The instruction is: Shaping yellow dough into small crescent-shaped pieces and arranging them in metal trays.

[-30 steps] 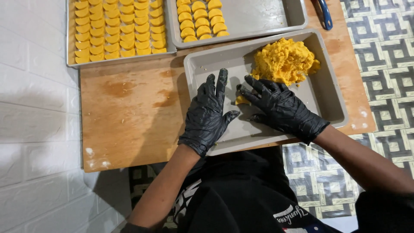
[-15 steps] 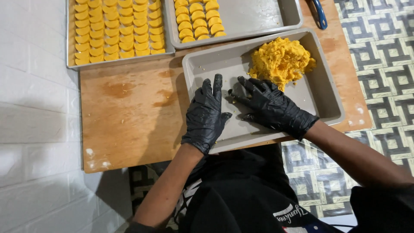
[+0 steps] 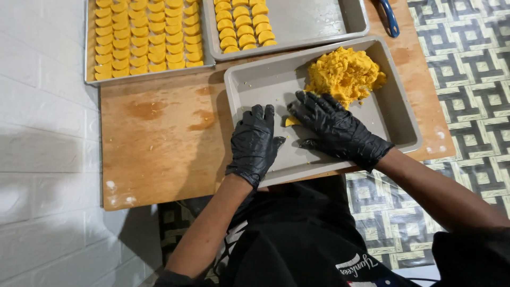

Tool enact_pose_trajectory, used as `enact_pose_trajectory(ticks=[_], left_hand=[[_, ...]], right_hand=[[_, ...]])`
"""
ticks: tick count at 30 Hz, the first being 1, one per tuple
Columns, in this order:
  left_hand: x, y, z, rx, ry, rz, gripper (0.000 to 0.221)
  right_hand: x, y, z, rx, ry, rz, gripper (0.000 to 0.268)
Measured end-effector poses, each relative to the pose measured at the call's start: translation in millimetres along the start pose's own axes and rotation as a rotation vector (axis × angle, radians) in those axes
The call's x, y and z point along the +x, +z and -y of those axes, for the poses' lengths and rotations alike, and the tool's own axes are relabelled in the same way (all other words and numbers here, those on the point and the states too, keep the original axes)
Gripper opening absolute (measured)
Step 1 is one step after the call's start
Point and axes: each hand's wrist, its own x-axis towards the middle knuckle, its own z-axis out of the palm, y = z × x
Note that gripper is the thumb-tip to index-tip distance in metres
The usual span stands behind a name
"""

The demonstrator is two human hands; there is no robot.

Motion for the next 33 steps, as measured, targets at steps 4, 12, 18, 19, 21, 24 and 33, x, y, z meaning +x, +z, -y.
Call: enact_pose_trajectory(ticks=[4,12,18,19,21,24,33], left_hand=[[4,35,2,-0.091,0.051,-0.08,0.074],[30,118,6,-0.206,0.045,-0.14,0.051],[29,42,-13,-0.32,0.014,-0.065,0.039],[29,42,-13,-0.32,0.015,-0.061,0.039],[28,43,-11,-0.363,0.015,-0.076,0.037],[31,34,-8,-0.422,-0.002,-0.022,0.034],[39,-2,-11,-0.562,-0.061,0.134,0.031]], right_hand=[[2,8,0,0.005,-0.017,-0.109,0.076],[10,36,-3,0.03,0.146,-0.253,0.041],[13,33,-11,0.365,0.156,-0.279,0.025],[14,28,-11,0.368,0.159,-0.278,0.025],[15,20,-10,0.52,0.139,-0.188,0.022],[14,20,-11,0.545,0.151,-0.178,0.021],[16,15,-4,0.571,0.094,-0.193,0.017]])
